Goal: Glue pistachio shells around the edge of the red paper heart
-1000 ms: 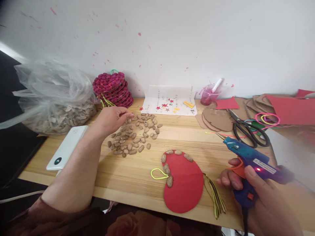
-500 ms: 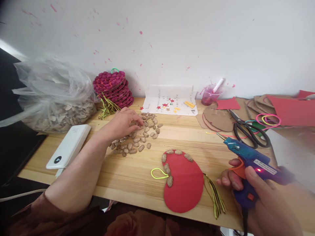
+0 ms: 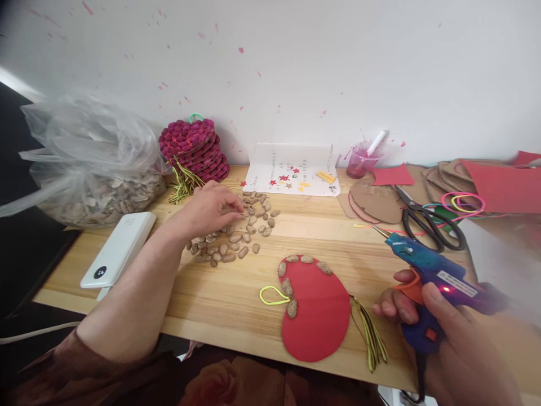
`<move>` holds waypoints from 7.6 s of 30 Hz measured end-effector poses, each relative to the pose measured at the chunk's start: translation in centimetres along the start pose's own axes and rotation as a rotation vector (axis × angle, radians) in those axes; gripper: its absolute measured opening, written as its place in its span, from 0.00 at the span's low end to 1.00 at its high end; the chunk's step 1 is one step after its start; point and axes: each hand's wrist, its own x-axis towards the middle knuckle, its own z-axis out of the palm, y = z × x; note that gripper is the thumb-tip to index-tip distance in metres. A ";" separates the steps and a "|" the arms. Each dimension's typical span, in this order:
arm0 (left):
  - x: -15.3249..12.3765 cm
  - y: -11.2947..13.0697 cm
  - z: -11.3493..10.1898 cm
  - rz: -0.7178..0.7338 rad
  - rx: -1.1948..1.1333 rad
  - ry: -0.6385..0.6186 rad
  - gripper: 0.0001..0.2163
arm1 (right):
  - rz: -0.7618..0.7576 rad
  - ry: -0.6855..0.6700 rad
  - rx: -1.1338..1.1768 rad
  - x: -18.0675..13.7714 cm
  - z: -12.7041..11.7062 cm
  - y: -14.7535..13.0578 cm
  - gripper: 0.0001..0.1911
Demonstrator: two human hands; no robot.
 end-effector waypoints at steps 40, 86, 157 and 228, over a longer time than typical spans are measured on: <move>-2.4 6.1 1.2 0.634 -0.372 0.286 0.03 | -0.016 -0.641 -0.273 -1.0 12.2 -2.5 0.19; -1.1 0.6 -1.2 0.071 -0.303 0.198 0.05 | -0.445 -0.131 -0.802 4.1 5.8 -5.9 0.13; -0.8 -1.6 -2.2 -0.311 0.240 0.190 0.16 | -0.188 -0.037 -0.291 4.8 4.2 -4.8 0.28; 2.0 0.4 4.4 0.240 0.011 0.247 0.23 | -0.179 -0.136 -0.308 4.8 3.5 -4.1 0.25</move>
